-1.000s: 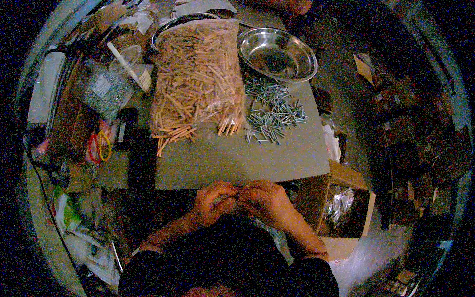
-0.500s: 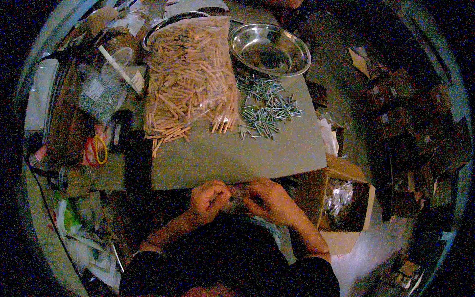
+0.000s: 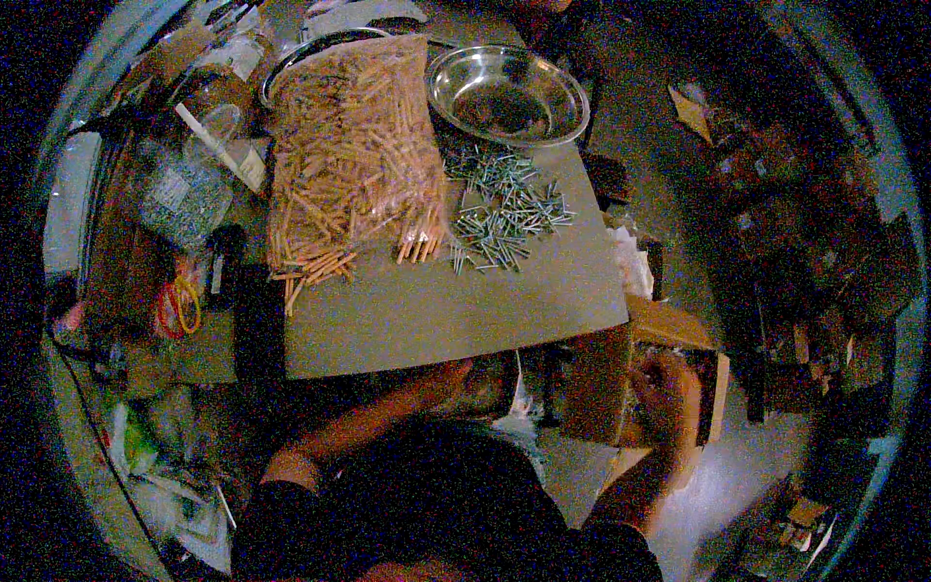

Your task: The person repeatedly picks up small wooden dowels and metal nails from a table, inserts the nails into the dowels, and places the assembled units into a small plastic bag. The person continues this repetitive assembly process throughout the clip.

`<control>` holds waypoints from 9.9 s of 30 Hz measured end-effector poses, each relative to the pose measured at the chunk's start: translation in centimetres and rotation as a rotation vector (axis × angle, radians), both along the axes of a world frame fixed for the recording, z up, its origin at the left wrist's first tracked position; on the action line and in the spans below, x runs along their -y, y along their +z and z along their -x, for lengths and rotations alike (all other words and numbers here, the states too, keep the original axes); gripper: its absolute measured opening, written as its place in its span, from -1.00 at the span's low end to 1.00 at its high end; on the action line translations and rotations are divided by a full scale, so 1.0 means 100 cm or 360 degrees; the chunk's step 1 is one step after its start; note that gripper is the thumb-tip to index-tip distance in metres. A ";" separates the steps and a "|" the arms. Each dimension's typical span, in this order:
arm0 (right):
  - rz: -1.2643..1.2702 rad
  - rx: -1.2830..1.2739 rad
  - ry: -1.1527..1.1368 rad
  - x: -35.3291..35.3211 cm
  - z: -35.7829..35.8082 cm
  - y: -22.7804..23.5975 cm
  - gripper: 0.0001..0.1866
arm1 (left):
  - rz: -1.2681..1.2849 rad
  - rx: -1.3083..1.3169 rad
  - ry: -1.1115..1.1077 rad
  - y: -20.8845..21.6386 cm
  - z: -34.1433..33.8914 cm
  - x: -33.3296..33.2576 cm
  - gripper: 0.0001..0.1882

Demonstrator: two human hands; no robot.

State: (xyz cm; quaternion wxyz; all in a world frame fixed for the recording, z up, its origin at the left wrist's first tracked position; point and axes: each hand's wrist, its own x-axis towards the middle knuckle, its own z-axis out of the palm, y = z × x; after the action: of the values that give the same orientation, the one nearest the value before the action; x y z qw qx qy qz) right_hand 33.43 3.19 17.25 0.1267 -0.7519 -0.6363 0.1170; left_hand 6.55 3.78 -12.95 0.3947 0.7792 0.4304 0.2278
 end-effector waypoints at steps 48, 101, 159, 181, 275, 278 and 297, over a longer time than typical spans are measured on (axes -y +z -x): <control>0.0094 -0.0456 0.1494 -0.081 0.198 -0.073 -0.54 | 0.1033 0.1049 0.0057 0.135 0.074 0.035 -0.75; 0.0446 -0.0542 0.1933 -0.037 0.173 -0.046 -0.84 | 0.0909 0.0772 0.0091 0.162 0.060 0.043 -0.32; -0.0237 -0.0066 0.1089 -0.101 0.159 -0.084 -0.83 | 0.0964 0.0928 -0.0205 0.160 0.069 0.023 -0.73; 0.0019 -0.0352 0.1457 -0.082 0.143 -0.080 -0.68 | 0.1754 0.1403 0.0207 0.143 0.039 0.019 -0.74; -0.0467 -0.0066 0.1450 -0.105 0.196 -0.095 -0.82 | 0.1112 0.0695 0.0311 0.042 0.030 0.026 -0.62; -0.0302 0.0007 0.1431 -0.094 0.189 -0.097 -0.82 | 0.1422 0.1090 0.0570 0.036 0.042 0.039 -0.67; -0.0064 -0.0957 0.1051 -0.037 0.120 -0.060 -0.77 | 0.0789 0.1037 0.0455 0.171 0.082 0.032 -0.86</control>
State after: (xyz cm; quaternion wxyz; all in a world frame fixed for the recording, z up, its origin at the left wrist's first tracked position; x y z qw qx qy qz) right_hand 21.46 6.89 11.21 0.2765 -0.4383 -0.7793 0.3524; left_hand -1.62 0.55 4.20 0.6496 0.4808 0.4287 0.4039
